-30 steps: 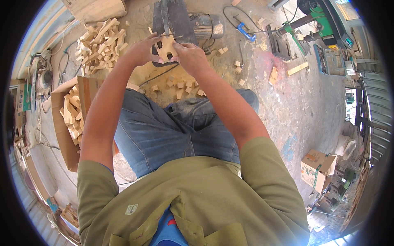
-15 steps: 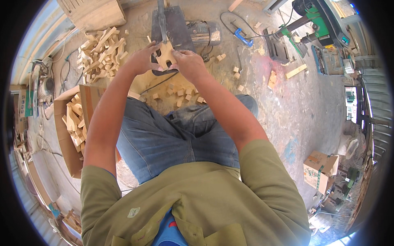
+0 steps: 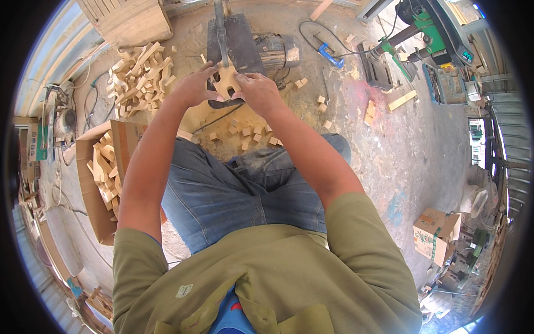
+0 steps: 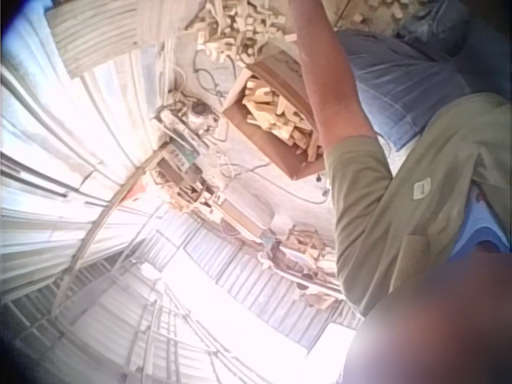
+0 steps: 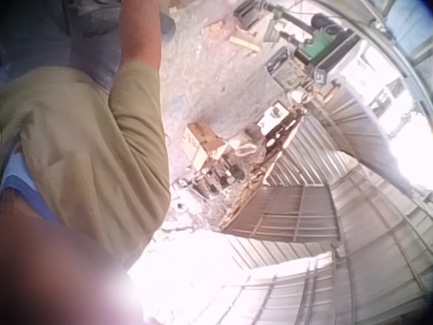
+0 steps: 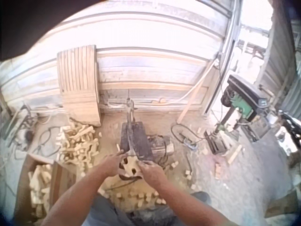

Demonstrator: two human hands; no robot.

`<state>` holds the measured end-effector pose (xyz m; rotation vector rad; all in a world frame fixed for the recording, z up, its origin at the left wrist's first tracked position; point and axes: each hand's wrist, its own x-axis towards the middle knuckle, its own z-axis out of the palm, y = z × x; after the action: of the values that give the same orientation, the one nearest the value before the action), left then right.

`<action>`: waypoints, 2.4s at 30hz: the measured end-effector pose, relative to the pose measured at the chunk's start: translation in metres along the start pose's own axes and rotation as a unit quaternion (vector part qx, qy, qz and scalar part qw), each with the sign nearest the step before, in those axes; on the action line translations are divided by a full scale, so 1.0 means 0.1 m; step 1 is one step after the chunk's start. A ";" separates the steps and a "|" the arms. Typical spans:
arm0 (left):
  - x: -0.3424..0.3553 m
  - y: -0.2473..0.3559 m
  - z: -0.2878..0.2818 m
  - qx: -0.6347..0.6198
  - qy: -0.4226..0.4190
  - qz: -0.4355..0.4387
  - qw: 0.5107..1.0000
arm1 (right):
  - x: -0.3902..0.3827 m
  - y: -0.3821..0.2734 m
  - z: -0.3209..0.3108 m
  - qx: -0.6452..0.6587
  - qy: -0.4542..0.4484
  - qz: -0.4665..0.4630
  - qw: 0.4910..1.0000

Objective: The person uses a bandsaw to cut small wooden pieces into specific shapes. They guide each piece through the blade, flip it to cut different sides, and place the finished pieces into a cardboard box.

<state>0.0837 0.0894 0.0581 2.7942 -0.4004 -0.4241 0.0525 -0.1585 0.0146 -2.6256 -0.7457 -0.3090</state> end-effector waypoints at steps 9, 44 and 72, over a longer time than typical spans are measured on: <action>-0.01 0.02 0.05 -0.015 0.017 -0.009 1.000 | 0.05 0.06 -0.03 0.015 -0.014 -0.009 1.000; -0.19 0.31 0.11 -0.087 0.048 -0.089 0.991 | -0.01 -0.16 -0.14 -0.070 -0.107 0.095 0.987; 0.03 -0.07 0.32 -0.090 0.146 -0.039 0.984 | 0.04 -0.78 0.60 -0.058 0.024 0.269 0.961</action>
<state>0.0776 0.0874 0.0256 2.6442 -0.1760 -0.0582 0.0194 -0.0703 -0.0145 -2.7885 0.0205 -0.2583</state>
